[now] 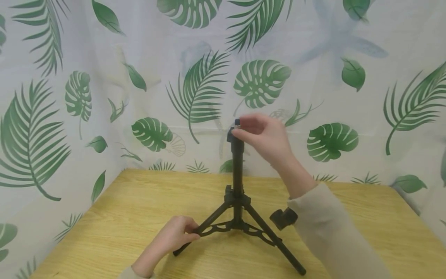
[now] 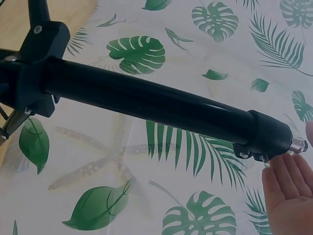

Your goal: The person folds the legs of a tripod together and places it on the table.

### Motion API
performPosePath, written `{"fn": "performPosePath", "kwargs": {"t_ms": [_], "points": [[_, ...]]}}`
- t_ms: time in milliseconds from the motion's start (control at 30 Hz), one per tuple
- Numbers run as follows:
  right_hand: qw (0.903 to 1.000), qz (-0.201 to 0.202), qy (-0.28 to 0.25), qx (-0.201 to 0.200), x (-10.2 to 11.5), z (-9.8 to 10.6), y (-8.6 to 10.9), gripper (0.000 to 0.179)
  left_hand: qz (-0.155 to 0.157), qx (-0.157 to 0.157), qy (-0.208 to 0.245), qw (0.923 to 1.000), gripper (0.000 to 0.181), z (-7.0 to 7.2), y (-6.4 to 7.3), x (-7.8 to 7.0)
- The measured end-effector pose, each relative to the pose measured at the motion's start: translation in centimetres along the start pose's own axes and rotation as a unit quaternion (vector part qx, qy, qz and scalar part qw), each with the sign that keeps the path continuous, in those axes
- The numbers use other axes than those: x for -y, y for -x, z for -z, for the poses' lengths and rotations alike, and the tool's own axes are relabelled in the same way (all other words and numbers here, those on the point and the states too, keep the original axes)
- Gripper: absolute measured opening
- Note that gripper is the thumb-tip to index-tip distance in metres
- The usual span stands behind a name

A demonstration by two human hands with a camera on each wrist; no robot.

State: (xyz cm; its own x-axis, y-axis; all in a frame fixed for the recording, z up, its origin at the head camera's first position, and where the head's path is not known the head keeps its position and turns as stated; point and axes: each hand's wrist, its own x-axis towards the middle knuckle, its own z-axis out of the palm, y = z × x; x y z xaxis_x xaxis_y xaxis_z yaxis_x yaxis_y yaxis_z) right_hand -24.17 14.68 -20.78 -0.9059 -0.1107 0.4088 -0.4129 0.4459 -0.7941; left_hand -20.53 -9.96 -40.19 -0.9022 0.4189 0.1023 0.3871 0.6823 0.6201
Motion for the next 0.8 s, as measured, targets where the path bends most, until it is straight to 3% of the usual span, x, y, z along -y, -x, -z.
{"fn": "performPosePath", "kwargs": {"t_ms": [333,800], "points": [[0.9993,-0.004,-0.037,-0.007,0.12,-0.47,-0.35,0.041,0.009,0.003,-0.002,1.0,0.015,-0.1,0.02,-0.01],[0.9996,-0.013,-0.022,-0.011,0.22,-0.4,-0.59,0.04,0.002,0.007,-0.012,0.9999,0.017,-0.12,-0.23,0.03]]}}
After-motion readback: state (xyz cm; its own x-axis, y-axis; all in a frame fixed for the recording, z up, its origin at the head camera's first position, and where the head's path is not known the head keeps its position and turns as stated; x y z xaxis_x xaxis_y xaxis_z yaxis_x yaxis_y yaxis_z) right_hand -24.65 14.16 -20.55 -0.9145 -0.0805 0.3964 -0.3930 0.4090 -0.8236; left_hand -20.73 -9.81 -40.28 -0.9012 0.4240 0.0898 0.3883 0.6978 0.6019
